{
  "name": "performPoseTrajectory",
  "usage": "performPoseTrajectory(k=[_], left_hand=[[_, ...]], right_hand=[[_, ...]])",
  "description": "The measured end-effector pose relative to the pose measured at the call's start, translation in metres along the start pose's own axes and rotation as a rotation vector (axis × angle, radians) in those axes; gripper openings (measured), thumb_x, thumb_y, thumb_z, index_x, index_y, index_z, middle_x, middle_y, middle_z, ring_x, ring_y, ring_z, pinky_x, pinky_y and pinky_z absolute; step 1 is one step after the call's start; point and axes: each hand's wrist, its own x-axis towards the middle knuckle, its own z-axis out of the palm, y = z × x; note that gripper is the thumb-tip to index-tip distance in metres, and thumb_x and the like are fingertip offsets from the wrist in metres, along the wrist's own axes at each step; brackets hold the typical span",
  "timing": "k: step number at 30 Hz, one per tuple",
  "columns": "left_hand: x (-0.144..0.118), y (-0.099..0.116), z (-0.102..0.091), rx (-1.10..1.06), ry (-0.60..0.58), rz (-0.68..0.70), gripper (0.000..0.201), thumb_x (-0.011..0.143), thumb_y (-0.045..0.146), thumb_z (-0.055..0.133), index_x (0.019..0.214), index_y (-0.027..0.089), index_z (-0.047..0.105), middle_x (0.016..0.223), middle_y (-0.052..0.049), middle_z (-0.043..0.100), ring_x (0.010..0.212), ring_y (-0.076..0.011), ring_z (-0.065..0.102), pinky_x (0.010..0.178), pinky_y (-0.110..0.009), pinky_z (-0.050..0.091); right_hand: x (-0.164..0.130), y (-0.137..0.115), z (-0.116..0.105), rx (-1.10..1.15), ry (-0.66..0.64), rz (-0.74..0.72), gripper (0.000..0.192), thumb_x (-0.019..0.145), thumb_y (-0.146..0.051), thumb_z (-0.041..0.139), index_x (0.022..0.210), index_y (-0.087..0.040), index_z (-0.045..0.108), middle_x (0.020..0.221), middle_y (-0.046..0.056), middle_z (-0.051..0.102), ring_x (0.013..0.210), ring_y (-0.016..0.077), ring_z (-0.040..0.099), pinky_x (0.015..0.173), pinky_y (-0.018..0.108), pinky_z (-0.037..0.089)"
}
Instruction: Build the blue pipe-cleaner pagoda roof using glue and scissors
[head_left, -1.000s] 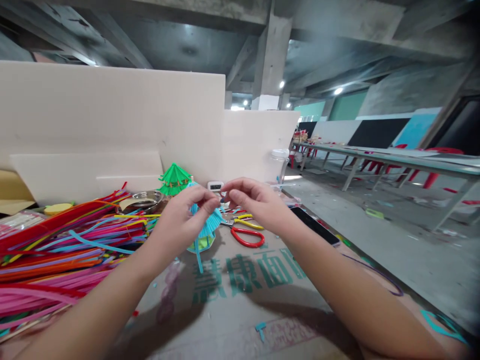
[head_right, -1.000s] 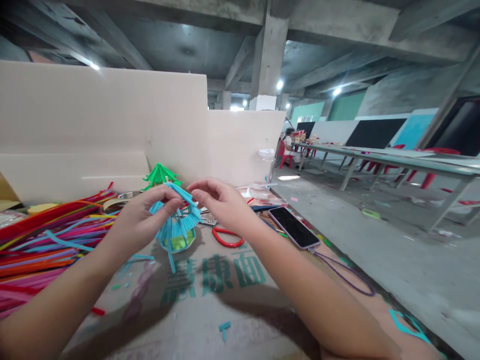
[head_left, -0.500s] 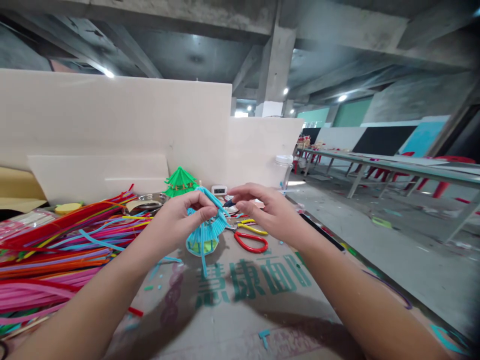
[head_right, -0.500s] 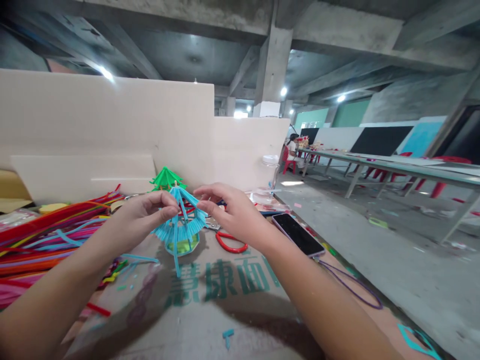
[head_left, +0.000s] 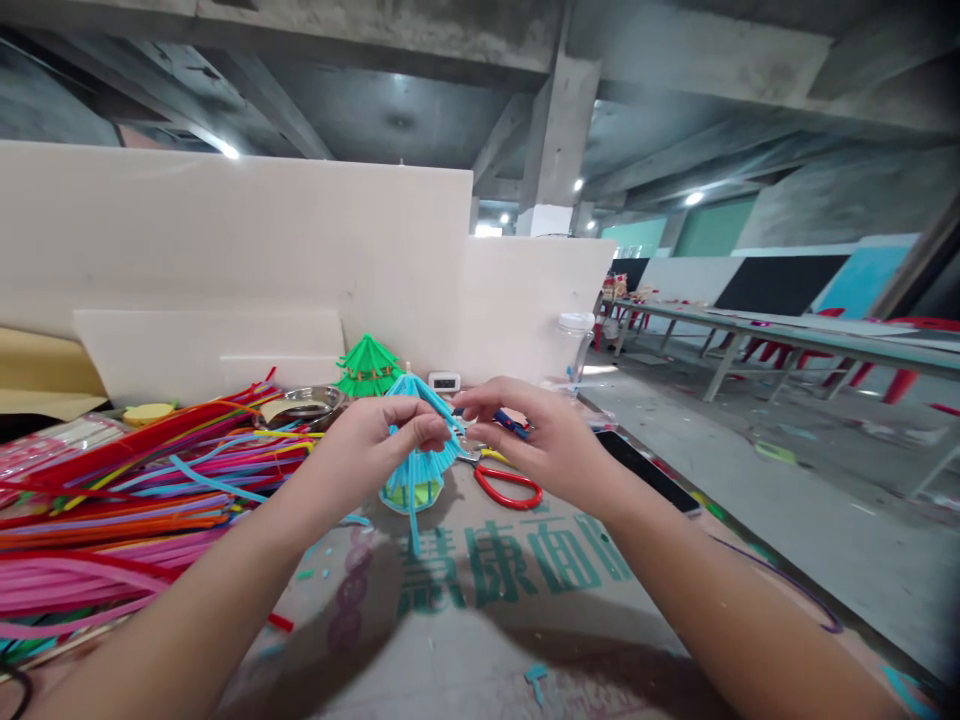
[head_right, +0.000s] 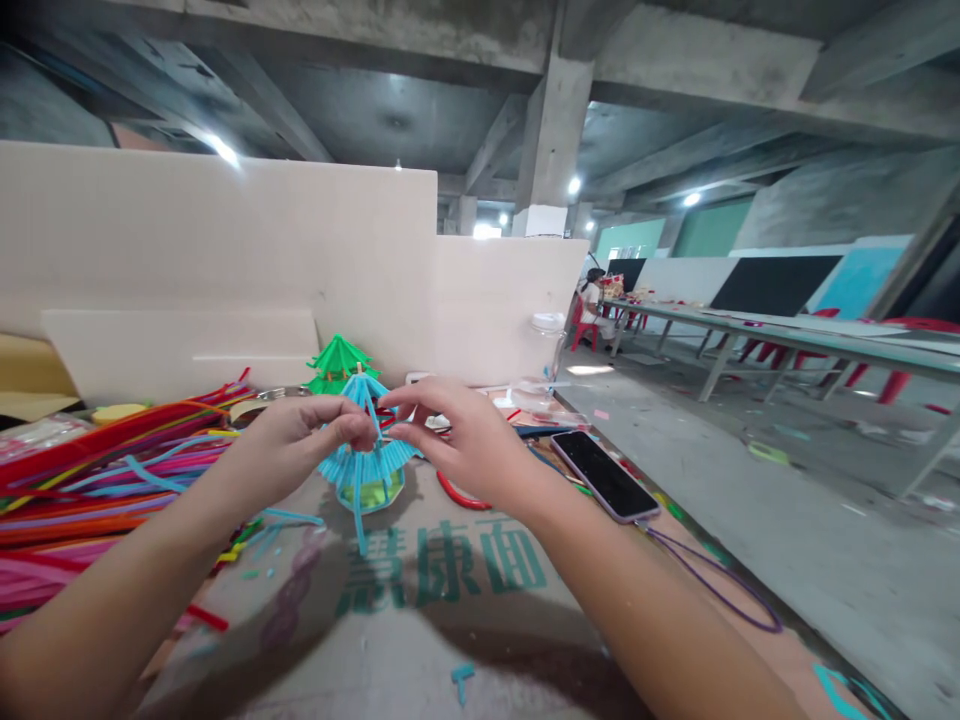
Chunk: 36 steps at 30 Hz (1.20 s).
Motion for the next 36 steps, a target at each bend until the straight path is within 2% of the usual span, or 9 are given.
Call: performPoseTrajectory(k=[8, 11, 13, 16, 19, 21, 24, 29, 36], left_hand=[[0.001, 0.001, 0.004, -0.150, -0.028, 0.047, 0.015, 0.086, 0.030, 0.061, 0.093, 0.020, 0.070, 0.089, 0.001, 0.073, 0.084, -0.0143, 0.067, 0.077, -0.024, 0.050], [-0.002, 0.002, 0.008, -0.099, -0.057, -0.015, 0.012, 0.082, 0.030, 0.066, 0.080, 0.019, 0.068, 0.073, 0.002, 0.071, 0.069, -0.0139, 0.065, 0.065, -0.023, 0.049], [-0.005, 0.004, 0.011, 0.012, -0.157, -0.044, 0.021, 0.082, 0.036, 0.066, 0.069, 0.019, 0.066, 0.061, 0.002, 0.066, 0.058, -0.0128, 0.060, 0.055, -0.022, 0.045], [-0.009, 0.006, 0.008, 0.141, -0.236, 0.132, 0.018, 0.088, 0.035, 0.058, 0.088, 0.022, 0.071, 0.081, -0.001, 0.071, 0.070, -0.0142, 0.062, 0.064, -0.024, 0.047], [-0.007, 0.002, -0.005, 0.157, -0.009, 0.159, 0.029, 0.091, 0.034, 0.053, 0.116, 0.026, 0.066, 0.093, -0.002, 0.070, 0.077, -0.0151, 0.062, 0.066, -0.025, 0.047], [-0.002, -0.005, -0.017, 0.148, 0.202, 0.053, 0.031, 0.092, 0.043, 0.051, 0.109, 0.023, 0.068, 0.073, 0.000, 0.065, 0.059, -0.0137, 0.056, 0.051, -0.024, 0.041], [0.008, -0.023, -0.029, 0.170, 0.405, 0.030, 0.035, 0.092, 0.041, 0.050, 0.115, 0.019, 0.065, 0.091, -0.004, 0.069, 0.077, -0.0173, 0.063, 0.064, -0.027, 0.048], [0.024, -0.056, -0.023, 0.216, 0.278, -0.047, 0.055, 0.088, 0.052, 0.053, 0.128, 0.013, 0.059, 0.122, -0.013, 0.066, 0.109, -0.0260, 0.061, 0.095, -0.039, 0.047], [0.028, -0.072, -0.005, 0.080, 0.139, 0.071, 0.063, 0.088, 0.053, 0.054, 0.137, 0.013, 0.050, 0.136, -0.014, 0.058, 0.123, -0.0257, 0.056, 0.105, -0.040, 0.043]], right_hand=[[-0.004, -0.003, 0.007, -0.091, -0.054, -0.072, 0.024, 0.095, -0.023, 0.056, 0.118, -0.021, 0.061, 0.109, 0.005, 0.069, 0.098, 0.0159, 0.064, 0.084, 0.030, 0.051], [-0.003, -0.003, 0.002, -0.112, -0.022, -0.107, 0.024, 0.094, -0.020, 0.057, 0.117, -0.020, 0.061, 0.109, 0.006, 0.069, 0.097, 0.0150, 0.063, 0.084, 0.029, 0.050], [-0.002, -0.003, -0.004, -0.112, 0.009, -0.129, 0.024, 0.094, -0.019, 0.057, 0.117, -0.019, 0.061, 0.106, 0.005, 0.069, 0.092, 0.0138, 0.063, 0.081, 0.028, 0.050], [0.000, -0.001, -0.011, -0.138, 0.043, -0.145, 0.023, 0.095, -0.019, 0.055, 0.116, -0.020, 0.061, 0.101, 0.005, 0.068, 0.087, 0.0142, 0.063, 0.078, 0.029, 0.050], [0.002, 0.010, -0.008, -0.188, 0.072, -0.152, 0.019, 0.096, -0.019, 0.052, 0.110, -0.020, 0.063, 0.097, 0.006, 0.068, 0.088, 0.0163, 0.063, 0.080, 0.032, 0.050], [0.001, 0.024, 0.004, -0.240, 0.098, -0.160, 0.019, 0.096, -0.019, 0.051, 0.110, -0.020, 0.063, 0.101, 0.008, 0.068, 0.095, 0.0187, 0.063, 0.085, 0.036, 0.051], [-0.003, 0.048, 0.029, -0.386, 0.047, -0.179, 0.032, 0.096, -0.021, 0.051, 0.127, -0.020, 0.058, 0.130, 0.014, 0.059, 0.122, 0.0247, 0.052, 0.101, 0.046, 0.044], [-0.010, 0.063, 0.052, -0.530, -0.056, -0.186, 0.041, 0.097, -0.023, 0.049, 0.138, -0.023, 0.049, 0.151, 0.013, 0.041, 0.139, 0.0268, 0.035, 0.112, 0.055, 0.030], [-0.010, 0.057, 0.055, -0.371, -0.012, -0.104, 0.040, 0.095, -0.028, 0.053, 0.134, -0.019, 0.050, 0.139, 0.015, 0.052, 0.131, 0.0267, 0.044, 0.111, 0.050, 0.034]])
